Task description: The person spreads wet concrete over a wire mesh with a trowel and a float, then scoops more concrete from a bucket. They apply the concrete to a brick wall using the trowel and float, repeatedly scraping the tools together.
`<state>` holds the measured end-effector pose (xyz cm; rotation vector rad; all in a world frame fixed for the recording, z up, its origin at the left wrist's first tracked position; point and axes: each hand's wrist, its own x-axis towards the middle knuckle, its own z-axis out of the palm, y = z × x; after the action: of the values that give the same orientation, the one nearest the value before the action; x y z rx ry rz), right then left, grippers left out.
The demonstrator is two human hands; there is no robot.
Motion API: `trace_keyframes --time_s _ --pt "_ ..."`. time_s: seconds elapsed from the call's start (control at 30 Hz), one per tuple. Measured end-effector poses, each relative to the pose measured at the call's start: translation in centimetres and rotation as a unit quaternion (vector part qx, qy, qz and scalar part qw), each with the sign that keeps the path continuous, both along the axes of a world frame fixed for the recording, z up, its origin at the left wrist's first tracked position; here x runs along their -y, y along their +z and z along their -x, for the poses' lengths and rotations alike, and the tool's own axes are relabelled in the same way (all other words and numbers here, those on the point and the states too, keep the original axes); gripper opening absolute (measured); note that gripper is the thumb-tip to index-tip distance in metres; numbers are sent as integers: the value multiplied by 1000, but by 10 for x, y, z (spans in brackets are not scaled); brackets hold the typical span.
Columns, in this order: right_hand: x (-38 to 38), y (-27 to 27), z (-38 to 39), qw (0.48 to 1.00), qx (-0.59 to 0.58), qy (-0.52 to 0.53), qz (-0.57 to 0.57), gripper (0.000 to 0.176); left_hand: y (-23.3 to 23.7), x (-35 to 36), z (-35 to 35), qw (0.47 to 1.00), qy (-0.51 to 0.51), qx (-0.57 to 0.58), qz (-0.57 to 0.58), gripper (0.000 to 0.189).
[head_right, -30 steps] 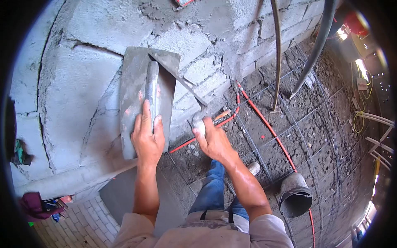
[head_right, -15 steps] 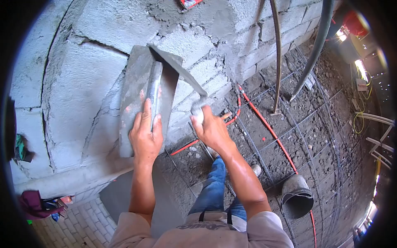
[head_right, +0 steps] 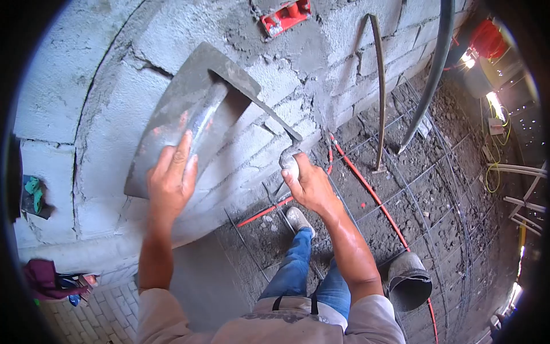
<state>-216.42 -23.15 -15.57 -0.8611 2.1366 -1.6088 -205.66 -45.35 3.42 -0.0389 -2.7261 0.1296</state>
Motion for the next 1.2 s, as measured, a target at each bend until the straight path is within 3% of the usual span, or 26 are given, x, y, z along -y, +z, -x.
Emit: trace_keyframes --time_s 0.17,0.33,0.57,0.83,0.93,1.0,1.2 --pt "39 -2 19 999 7 -22 34 38 34 37 34 990 -39 46 125 57" --pt "103 -18 17 991 -3 -75 108 35 42 61 52 988 -86 39 125 56" --pt "144 39 15 980 -6 -109 168 40 28 69 52 989 -96 10 113 55" --pt "146 21 3 975 -8 -134 180 35 32 68 52 990 -100 10 99 56" --pt "157 47 24 970 -33 -150 189 35 32 70 55 990 -96 4 106 57" --pt "157 64 28 963 24 -166 210 35 29 67 48 990 -93 13 102 57" --pt "127 32 11 971 21 -154 181 29 29 69 53 991 -98 -2 91 54"
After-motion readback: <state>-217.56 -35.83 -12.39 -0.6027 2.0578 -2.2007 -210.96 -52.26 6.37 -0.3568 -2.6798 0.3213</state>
